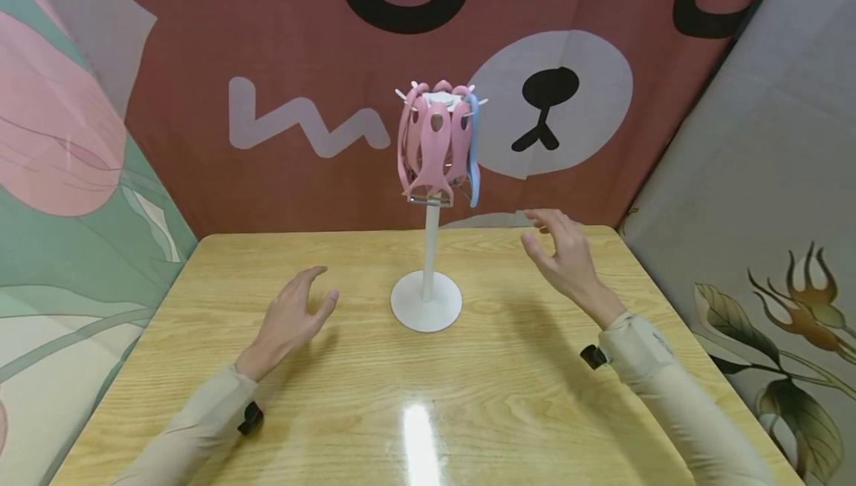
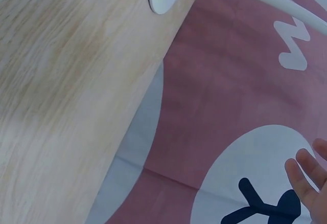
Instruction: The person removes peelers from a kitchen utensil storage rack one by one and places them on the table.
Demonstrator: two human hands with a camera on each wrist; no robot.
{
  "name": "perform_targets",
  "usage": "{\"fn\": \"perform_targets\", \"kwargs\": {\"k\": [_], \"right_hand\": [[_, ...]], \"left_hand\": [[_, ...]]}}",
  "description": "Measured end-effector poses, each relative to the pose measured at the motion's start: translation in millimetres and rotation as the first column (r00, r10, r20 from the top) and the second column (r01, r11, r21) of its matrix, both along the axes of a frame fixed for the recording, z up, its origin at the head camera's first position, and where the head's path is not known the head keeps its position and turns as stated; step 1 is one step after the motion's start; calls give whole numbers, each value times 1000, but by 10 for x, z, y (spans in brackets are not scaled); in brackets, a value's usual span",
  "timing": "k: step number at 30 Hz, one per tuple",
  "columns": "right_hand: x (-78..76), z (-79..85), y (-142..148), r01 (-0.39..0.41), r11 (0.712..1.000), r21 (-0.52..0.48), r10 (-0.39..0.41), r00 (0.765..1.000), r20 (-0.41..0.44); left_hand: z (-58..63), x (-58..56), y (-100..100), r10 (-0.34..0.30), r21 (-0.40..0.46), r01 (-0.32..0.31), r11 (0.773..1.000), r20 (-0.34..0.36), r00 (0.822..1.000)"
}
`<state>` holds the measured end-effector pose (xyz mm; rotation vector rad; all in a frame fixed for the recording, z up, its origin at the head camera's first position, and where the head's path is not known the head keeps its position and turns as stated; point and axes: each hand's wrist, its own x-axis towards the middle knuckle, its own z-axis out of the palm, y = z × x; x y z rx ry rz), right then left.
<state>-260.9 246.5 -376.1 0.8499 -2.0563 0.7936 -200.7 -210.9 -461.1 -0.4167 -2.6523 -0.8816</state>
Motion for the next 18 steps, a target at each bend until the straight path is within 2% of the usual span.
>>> {"fn": "perform_targets", "kwargs": {"k": [10,18], "right_hand": [[-35,118,-41,-42,998,-57,40,999,-35],[-57,215,-65,-47,997,-54,45,998,-48]], "left_hand": [[-2,-7,18,-17,-13,17,1000,-22,1000],[-1,-17,36,-23,-16,23,1000,-14,1000]]}}
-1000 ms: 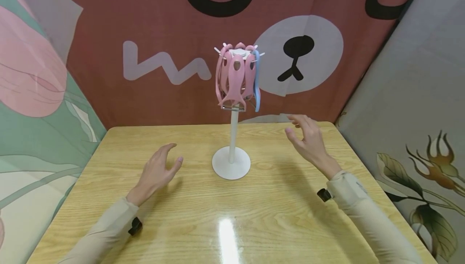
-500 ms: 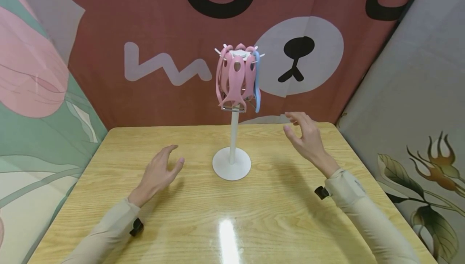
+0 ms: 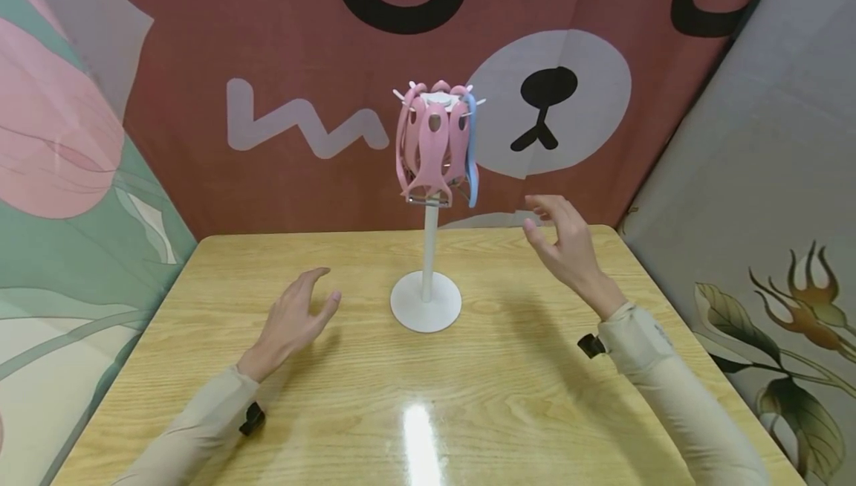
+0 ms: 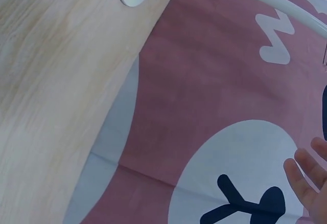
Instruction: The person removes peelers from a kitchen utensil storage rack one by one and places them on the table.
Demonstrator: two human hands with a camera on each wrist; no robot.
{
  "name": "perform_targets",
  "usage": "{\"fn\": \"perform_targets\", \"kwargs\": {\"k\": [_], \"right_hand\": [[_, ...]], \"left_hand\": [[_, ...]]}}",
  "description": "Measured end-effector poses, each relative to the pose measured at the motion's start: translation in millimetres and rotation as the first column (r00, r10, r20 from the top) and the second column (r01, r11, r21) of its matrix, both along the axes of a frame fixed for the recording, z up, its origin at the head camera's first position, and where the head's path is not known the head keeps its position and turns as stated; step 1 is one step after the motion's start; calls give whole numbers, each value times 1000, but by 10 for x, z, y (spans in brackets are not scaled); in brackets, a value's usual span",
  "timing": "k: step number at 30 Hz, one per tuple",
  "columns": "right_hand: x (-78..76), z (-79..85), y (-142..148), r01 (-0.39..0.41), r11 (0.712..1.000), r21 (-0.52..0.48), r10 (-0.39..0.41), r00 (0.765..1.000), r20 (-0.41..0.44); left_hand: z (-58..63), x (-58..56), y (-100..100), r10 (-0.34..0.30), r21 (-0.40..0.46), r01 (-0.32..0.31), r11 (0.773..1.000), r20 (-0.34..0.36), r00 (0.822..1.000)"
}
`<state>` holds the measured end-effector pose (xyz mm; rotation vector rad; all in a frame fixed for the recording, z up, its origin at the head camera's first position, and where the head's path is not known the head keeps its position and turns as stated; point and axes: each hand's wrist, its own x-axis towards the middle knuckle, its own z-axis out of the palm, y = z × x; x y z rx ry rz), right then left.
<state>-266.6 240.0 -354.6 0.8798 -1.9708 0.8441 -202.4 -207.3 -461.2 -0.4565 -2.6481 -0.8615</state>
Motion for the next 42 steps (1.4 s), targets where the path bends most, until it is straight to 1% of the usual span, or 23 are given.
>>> {"fn": "perform_targets", "kwargs": {"k": [4,8,18,23,30,36,42], "right_hand": [[-7,62,-27,-1,1000,-7,1,1000,-21],[-1,104,-51,-2,1000,-11,2,1000,-24],[-20,146,-65,4,1000,11,-4,1000,-1],[-34,178,-87,-5,1000,4,5,1000,-10],[-29,266,-123,-10,1000,-27,9,999,-36],[-17,338,-164,-19,999,-32,18,999,-44],[-16,367,-188,-18,999,-45,15,999,-48]], "left_hand": [[-9,-4,12,1,-1,-1,1000,1,1000],[-23,-8,28,-4,-1,4,1000,-3,1000],[-32,-23,70,-12,-3,11,1000,-17,1000],[-38,-31,99,-17,-9,17,1000,-26,1000],[-41,-27,121,-24,-6,24,1000,-2,1000],[-38,-21,142,-25,-5,25,1000,-4,1000],[-8,-29,196,-35,9,35,999,-7,999]]}}
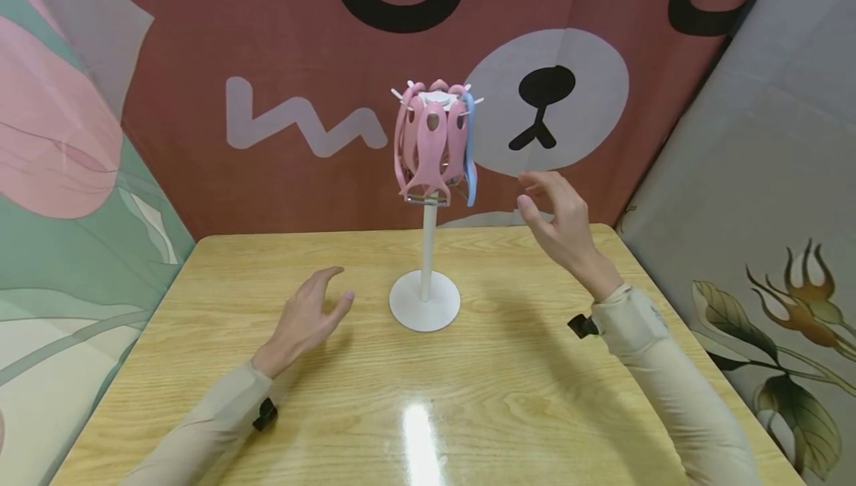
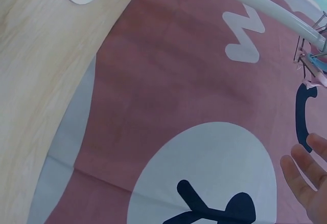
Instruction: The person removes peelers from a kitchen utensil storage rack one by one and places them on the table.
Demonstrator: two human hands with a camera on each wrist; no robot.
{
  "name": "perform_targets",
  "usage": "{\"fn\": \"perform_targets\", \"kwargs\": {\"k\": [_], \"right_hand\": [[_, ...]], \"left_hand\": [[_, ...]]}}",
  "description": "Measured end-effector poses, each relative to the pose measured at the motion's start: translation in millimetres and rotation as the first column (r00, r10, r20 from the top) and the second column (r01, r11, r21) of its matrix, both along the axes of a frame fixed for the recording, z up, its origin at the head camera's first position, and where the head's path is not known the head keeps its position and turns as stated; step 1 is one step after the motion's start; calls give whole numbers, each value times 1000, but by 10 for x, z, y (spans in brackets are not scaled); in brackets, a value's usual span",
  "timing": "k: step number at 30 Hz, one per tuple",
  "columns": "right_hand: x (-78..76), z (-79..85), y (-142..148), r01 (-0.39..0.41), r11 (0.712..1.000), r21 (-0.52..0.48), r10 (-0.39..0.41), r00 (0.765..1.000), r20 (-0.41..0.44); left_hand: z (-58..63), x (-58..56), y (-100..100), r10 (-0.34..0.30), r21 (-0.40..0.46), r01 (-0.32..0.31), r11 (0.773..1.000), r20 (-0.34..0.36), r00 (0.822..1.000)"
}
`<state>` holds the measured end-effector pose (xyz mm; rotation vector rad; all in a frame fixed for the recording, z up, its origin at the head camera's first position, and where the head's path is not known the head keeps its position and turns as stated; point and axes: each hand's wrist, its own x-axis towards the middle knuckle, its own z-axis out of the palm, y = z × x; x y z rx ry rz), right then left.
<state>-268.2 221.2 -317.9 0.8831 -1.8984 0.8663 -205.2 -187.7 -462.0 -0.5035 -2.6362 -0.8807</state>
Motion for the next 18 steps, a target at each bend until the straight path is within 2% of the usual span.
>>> {"fn": "perform_targets", "kwargs": {"k": [9,18], "right_hand": [[7,64,-42,-14,1000,-3,14,1000,-15],[-10,67,-82,-17,1000,4,17,1000,-1]], "left_hand": [[-12,-24,59,-5,-4,5,1000,-7,1000],[1,-22,104,-13,15,13,1000,15,1000]]}}
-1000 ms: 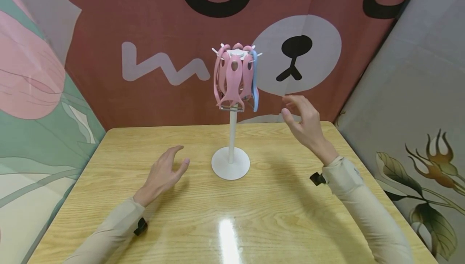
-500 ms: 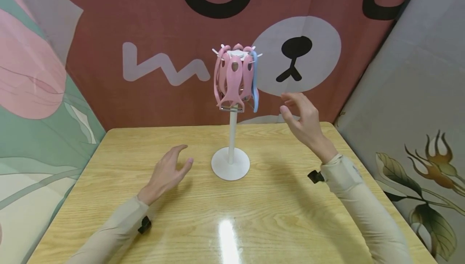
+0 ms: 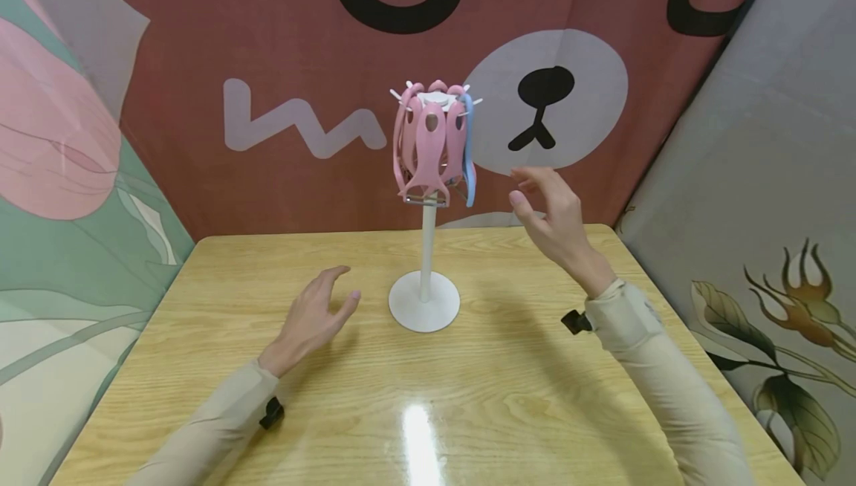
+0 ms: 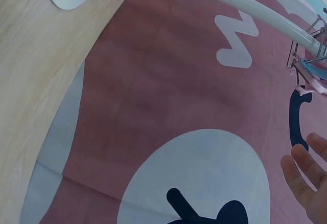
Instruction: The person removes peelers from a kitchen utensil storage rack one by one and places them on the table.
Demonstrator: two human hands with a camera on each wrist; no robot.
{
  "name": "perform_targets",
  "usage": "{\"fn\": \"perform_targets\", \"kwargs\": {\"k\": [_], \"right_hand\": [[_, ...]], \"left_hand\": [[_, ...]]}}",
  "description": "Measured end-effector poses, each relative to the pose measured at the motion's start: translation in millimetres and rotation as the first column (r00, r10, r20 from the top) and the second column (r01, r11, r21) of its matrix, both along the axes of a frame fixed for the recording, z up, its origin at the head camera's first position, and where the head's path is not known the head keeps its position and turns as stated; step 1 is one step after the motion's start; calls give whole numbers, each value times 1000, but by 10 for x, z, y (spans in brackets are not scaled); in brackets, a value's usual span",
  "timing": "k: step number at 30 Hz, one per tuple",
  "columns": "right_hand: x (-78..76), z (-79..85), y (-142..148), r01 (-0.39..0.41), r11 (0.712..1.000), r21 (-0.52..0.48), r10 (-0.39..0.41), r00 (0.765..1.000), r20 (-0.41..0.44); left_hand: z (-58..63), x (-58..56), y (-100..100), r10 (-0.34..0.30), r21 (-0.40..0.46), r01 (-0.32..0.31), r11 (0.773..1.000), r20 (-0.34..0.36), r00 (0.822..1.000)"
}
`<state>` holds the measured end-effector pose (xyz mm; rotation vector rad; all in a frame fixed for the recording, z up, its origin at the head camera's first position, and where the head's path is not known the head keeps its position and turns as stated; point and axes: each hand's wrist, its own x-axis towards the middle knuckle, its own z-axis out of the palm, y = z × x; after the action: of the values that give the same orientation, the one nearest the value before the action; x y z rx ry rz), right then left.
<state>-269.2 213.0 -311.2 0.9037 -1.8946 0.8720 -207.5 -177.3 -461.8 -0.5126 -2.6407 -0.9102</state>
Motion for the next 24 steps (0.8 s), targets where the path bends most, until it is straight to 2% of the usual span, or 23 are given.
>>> {"fn": "perform_targets", "kwargs": {"k": [7,24], "right_hand": [[-6,20,-39,0,1000,18,0,1000,-12],[-13,88,-149,-34,999,10,34,999,-32]], "left_hand": [[29,0,53,-1,3,1,1000,20,1000],[-35,-39,124,-19,15,19,1000,-6,1000]]}}
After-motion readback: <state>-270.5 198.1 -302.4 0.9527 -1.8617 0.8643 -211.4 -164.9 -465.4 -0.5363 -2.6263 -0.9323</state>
